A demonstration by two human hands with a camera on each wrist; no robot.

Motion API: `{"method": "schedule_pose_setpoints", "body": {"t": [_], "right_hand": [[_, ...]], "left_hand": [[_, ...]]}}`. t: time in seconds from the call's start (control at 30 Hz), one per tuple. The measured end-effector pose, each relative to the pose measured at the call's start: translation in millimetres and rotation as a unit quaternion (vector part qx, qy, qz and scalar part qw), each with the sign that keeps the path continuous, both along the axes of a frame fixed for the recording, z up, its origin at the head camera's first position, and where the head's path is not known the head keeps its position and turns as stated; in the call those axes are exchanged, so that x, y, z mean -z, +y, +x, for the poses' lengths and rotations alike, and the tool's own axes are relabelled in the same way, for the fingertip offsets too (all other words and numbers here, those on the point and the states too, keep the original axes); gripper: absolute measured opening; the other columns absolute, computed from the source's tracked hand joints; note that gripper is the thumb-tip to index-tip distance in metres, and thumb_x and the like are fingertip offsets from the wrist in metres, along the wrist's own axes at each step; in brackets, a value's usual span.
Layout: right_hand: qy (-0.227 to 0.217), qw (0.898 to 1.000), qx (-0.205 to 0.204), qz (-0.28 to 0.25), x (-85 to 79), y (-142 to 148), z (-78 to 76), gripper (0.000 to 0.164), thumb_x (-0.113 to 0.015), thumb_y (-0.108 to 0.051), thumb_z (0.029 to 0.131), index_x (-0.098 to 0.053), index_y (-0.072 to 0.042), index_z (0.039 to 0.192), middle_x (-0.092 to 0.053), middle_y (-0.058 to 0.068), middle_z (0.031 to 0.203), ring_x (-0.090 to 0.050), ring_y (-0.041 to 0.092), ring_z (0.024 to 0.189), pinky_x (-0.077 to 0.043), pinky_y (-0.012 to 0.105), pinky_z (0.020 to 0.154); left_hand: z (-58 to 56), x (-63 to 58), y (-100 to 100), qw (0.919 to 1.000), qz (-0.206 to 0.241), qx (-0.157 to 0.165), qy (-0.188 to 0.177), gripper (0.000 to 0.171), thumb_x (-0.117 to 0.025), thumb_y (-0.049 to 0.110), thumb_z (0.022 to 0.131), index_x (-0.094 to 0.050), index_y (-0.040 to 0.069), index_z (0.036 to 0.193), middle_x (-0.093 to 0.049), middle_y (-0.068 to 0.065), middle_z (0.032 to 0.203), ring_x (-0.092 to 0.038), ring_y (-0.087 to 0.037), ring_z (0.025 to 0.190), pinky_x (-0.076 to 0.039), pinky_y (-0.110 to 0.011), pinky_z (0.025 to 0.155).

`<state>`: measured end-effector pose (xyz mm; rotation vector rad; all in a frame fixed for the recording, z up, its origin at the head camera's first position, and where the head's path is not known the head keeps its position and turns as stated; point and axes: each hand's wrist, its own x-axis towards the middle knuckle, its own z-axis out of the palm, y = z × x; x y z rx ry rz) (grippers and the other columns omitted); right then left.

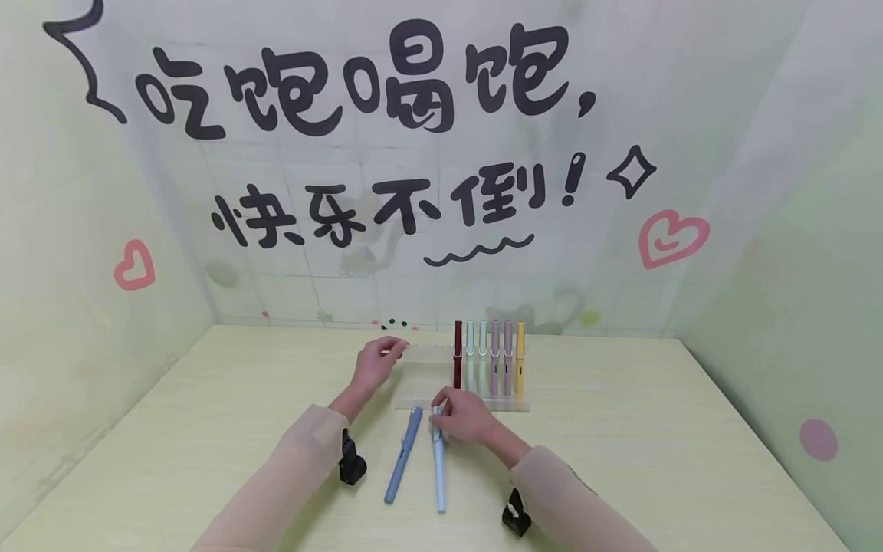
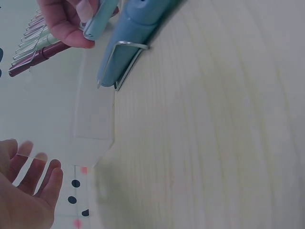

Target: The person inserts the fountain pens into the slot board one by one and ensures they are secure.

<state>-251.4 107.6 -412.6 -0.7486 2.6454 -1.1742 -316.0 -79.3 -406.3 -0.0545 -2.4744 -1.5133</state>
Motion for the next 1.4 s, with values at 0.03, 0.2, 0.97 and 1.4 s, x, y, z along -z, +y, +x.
{"method": "schedule_pose_setpoints", "body": {"t": [0.03, 0.2, 0.97, 1.4], "right_hand": [[0.001, 1.0, -0.002, -0.005, 0.3, 0.5, -0.8, 0.02, -0.063, -0.009, 0.083, -0.057, 0.0, 0.1, -0.056, 0.0, 0.074, -0.052, 0.012, 0.057, -0.047, 0.025, 0.049], [-0.011, 0.999, -0.008, -0.041, -2.6, 2.1, -4.7, 0.021, -0.06, -0.005, 0.085, -0.056, 0.002, 0.104, -0.057, 0.003, 0.076, -0.055, 0.017, 0.057, -0.049, 0.028, 0.049], [-0.029, 0.991, 0.0, -0.128, -34.1, 6.1, -14.4, 0.02, -0.055, -0.001, 0.088, -0.052, 0.003, 0.107, -0.056, 0.007, 0.076, -0.053, 0.033, 0.062, -0.05, 0.037, 0.054], [0.006, 0.99, 0.037, -0.133, -49.0, 10.4, -30.6, 0.023, -0.058, -0.005, 0.088, -0.053, 0.0, 0.11, -0.056, 0.011, 0.081, -0.054, 0.028, 0.061, -0.05, 0.047, 0.056]], "left_hand": [[-0.1, 0.0, 0.1, 1.0, -0.001, 0.0, 0.0, 0.023, -0.055, 0.02, 0.092, -0.066, 0.001, 0.1, -0.064, -0.012, 0.097, -0.06, -0.026, 0.092, -0.05, -0.035, 0.079], [0.4, -1.0, 0.5, 1.0, -0.002, -0.003, -0.001, 0.022, -0.055, 0.02, 0.092, -0.066, 0.002, 0.1, -0.064, -0.011, 0.096, -0.06, -0.026, 0.092, -0.05, -0.034, 0.079], [0.8, -1.7, -1.0, 1.0, -0.001, 0.005, 0.0, 0.023, -0.055, 0.019, 0.092, -0.065, 0.001, 0.101, -0.064, -0.012, 0.098, -0.06, -0.026, 0.093, -0.051, -0.034, 0.078], [2.3, -1.6, -1.0, 0.9999, 0.0, 0.007, 0.009, 0.023, -0.056, 0.019, 0.092, -0.066, 0.0, 0.098, -0.065, -0.013, 0.095, -0.06, -0.026, 0.092, -0.051, -0.035, 0.077]]}}
